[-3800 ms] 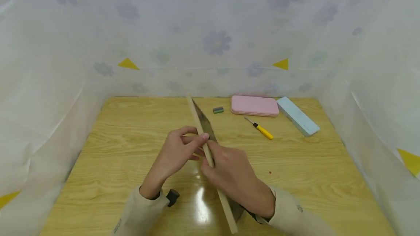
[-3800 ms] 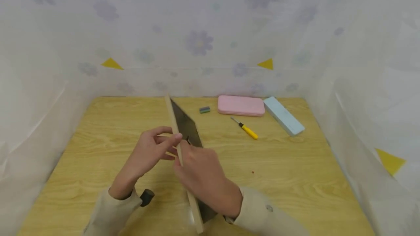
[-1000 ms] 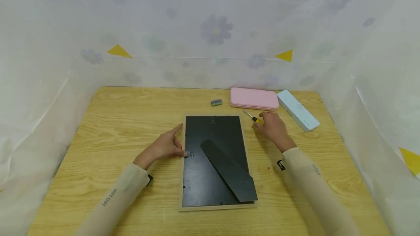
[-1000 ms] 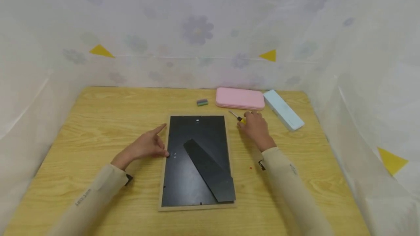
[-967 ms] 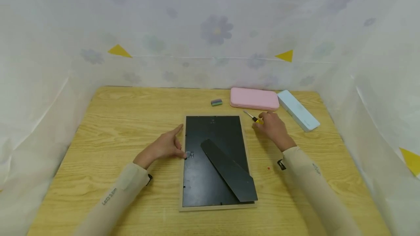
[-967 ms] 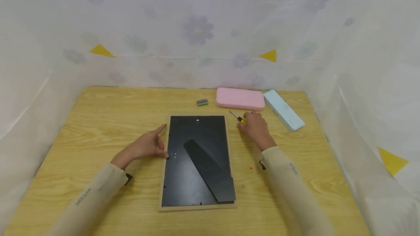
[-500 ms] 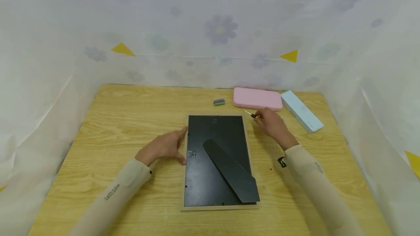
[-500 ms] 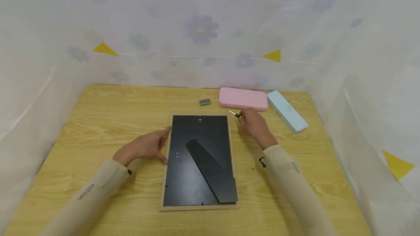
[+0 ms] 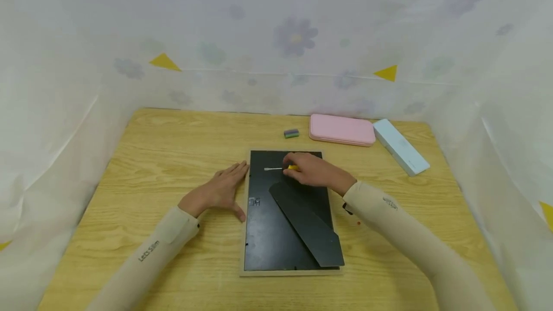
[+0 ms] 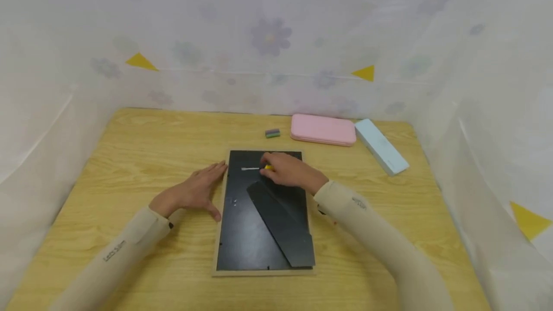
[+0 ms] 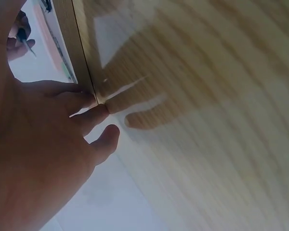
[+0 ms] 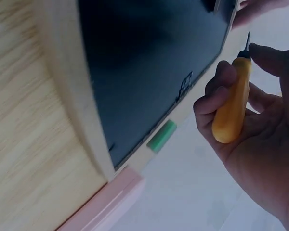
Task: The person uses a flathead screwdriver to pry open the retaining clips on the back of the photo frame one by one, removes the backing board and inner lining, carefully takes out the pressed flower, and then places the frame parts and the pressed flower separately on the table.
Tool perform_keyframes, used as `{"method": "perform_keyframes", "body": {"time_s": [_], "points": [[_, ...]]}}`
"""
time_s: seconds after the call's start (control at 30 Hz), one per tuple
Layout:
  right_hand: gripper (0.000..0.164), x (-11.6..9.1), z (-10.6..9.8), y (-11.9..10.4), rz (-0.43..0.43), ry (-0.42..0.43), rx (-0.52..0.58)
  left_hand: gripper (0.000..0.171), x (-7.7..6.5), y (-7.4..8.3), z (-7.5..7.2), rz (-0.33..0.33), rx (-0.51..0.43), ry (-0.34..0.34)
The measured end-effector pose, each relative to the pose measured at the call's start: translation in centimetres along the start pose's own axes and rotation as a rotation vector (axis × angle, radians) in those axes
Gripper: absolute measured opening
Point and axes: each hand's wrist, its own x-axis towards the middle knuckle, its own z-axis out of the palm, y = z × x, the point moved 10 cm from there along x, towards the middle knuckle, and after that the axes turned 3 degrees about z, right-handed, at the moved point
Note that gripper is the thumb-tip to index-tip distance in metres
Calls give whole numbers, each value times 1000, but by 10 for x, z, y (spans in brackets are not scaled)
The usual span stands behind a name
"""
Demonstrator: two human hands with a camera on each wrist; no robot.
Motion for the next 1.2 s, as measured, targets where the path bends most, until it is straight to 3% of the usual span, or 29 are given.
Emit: {"method": "perform_keyframes", "body": {"time_s": [0.23, 0.5, 1.2], "points": [[16, 21, 11, -14, -55, -5, -13, 144, 0, 1, -1, 39, -9, 33], [18, 30, 24, -20, -54, -62, -6, 144, -1, -2, 2, 31, -8, 29], [15, 37, 27, -22, -83, -31, -26, 143, -2, -1, -2, 20, 4, 28]]}}
